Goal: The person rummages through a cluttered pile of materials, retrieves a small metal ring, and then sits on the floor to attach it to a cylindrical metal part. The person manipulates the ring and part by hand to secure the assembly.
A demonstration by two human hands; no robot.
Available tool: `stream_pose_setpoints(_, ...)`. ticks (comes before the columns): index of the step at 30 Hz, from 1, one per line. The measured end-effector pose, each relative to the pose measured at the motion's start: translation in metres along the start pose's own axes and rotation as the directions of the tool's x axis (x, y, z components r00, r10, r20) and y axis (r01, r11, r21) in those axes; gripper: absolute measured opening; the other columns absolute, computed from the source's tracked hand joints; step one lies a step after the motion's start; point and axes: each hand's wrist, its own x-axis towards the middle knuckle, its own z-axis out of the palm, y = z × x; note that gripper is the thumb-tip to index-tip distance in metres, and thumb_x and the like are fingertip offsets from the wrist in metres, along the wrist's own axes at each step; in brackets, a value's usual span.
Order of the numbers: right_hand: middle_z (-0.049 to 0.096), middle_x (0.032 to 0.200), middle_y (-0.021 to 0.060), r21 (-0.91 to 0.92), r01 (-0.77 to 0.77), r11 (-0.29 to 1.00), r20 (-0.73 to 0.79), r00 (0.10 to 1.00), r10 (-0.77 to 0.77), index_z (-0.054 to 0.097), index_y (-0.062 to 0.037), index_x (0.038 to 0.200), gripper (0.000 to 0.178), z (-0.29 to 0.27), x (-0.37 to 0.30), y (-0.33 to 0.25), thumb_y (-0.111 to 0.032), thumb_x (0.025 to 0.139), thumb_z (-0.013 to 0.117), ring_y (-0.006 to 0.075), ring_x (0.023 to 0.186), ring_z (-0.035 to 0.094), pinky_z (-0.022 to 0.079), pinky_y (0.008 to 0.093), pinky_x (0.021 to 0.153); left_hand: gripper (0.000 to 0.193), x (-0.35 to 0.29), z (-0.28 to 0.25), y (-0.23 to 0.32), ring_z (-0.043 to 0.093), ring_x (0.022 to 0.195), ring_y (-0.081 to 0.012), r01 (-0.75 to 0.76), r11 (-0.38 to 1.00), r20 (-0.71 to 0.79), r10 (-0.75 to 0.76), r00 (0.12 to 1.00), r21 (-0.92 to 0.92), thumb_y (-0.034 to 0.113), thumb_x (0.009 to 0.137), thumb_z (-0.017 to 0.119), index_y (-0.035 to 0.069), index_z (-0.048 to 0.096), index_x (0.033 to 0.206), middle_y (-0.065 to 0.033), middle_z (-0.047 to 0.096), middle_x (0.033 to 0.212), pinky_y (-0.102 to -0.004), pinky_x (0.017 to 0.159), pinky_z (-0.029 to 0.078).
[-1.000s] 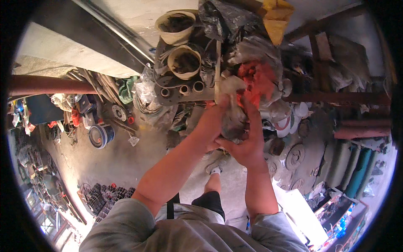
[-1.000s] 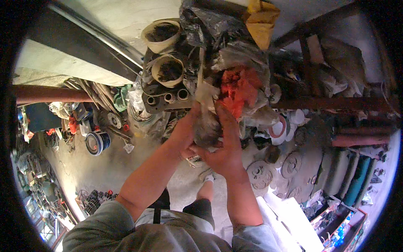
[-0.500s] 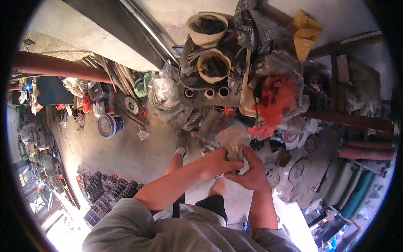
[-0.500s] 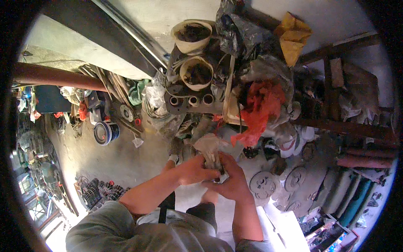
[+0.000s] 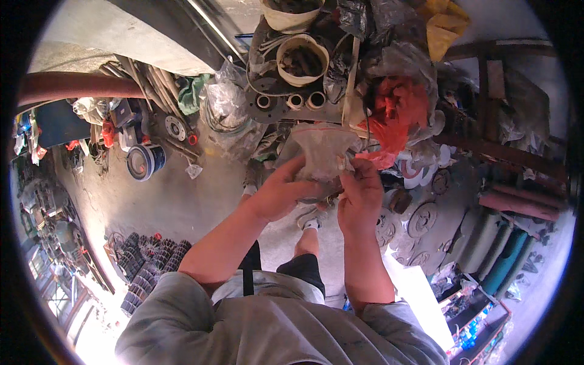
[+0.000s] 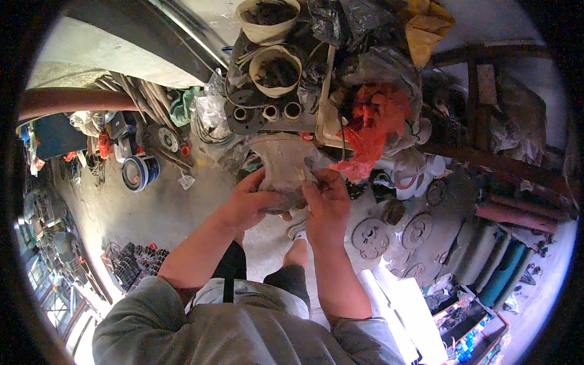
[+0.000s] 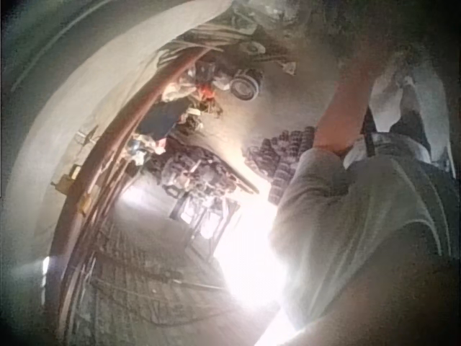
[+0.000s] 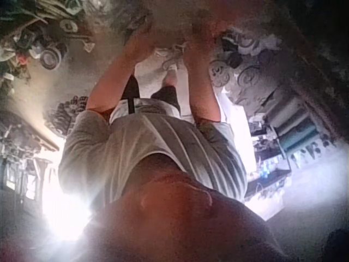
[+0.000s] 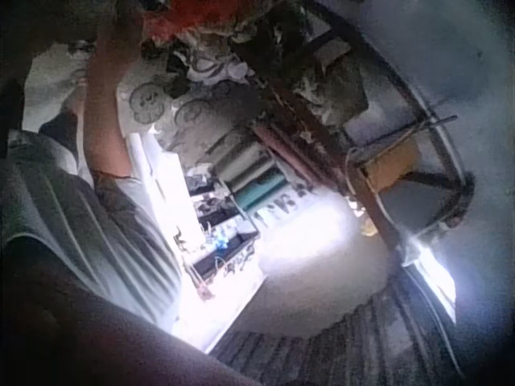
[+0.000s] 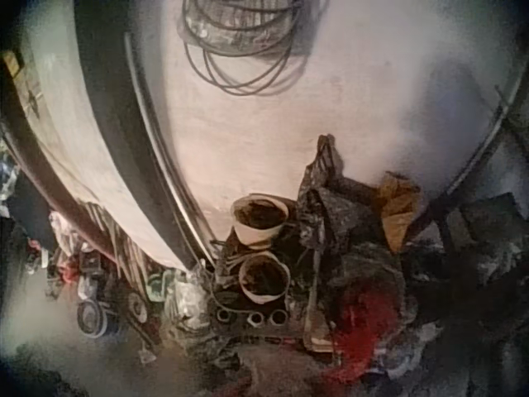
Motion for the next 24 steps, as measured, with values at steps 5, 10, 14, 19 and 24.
stream_pose_setpoints(5,0.066,0.109,0.0047,-0.159,-0.061,0.985,0.1,0.992,0.077,0.062,-0.0003,0.122,0.026,0.015,0.015,-0.013,-0.006,0.097,0.067,0.0107,0.097,0.061,0.048,0.0258,0.087,0.051,-0.007,0.004,0.01,0.067,0.113,-0.027,0.015,0.963,-0.052,-0.03,0.998,-0.268,0.011,0.096,0.061,0.001,0.049,0.144,-0.0133,0.065,0.129,-0.0459,0.087,0.06)
stream_pose_setpoints(10,0.069,0.101,0.0025,-0.326,-0.121,0.938,0.23,0.952,0.202,0.065,0.0008,0.119,0.026,0.015,0.02,-0.017,-0.01,0.096,0.072,0.009,0.09,0.061,0.05,0.0249,0.083,0.047,-0.011,-0.027,-0.007,0.069,0.111,-0.0259,-0.081,0.97,-0.133,0.051,0.99,-0.227,0.016,0.097,0.063,0.002,0.053,0.14,-0.013,0.067,0.127,-0.0424,0.096,0.058)
stream_pose_setpoints(14,0.069,0.096,0.0005,-0.352,-0.145,0.925,0.305,0.916,0.26,0.068,-0.0014,0.115,0.023,0.019,0.018,-0.022,-0.011,0.095,0.074,0.0072,0.085,0.061,0.05,0.024,0.076,0.046,-0.019,-0.004,0.011,0.068,0.113,-0.0245,-0.107,0.978,-0.24,0.063,0.969,-0.176,0.019,0.1,0.065,0.002,0.052,0.141,-0.0115,0.067,0.128,-0.0409,0.1,0.056)
stream_pose_setpoints(19,0.069,0.095,-0.0001,-0.349,-0.248,0.904,0.313,0.878,0.362,0.068,-0.0035,0.114,0.02,0.018,0.017,-0.022,-0.009,0.095,0.074,0.0063,0.085,0.06,0.05,0.0245,0.074,0.056,-0.026,0.0,0.017,0.065,0.121,-0.0253,-0.141,0.988,-0.303,0.115,0.946,-0.064,0.019,0.101,0.066,0.002,0.045,0.15,-0.0125,0.063,0.135,-0.0426,0.104,0.054)
stream_pose_setpoints(24,0.067,0.103,0.0005,-0.18,-0.076,0.981,0.331,0.934,0.133,0.066,-0.0036,0.11,0.019,0.03,0.0,-0.013,-0.006,0.094,0.075,0.0074,0.084,0.058,0.049,0.0258,0.069,0.066,-0.033,-0.009,0.015,0.061,0.126,-0.0281,-0.259,0.966,-0.173,0.259,0.95,0.023,0.021,0.098,0.071,0.002,0.04,0.153,-0.0139,0.06,0.14,-0.0444,0.108,0.051)
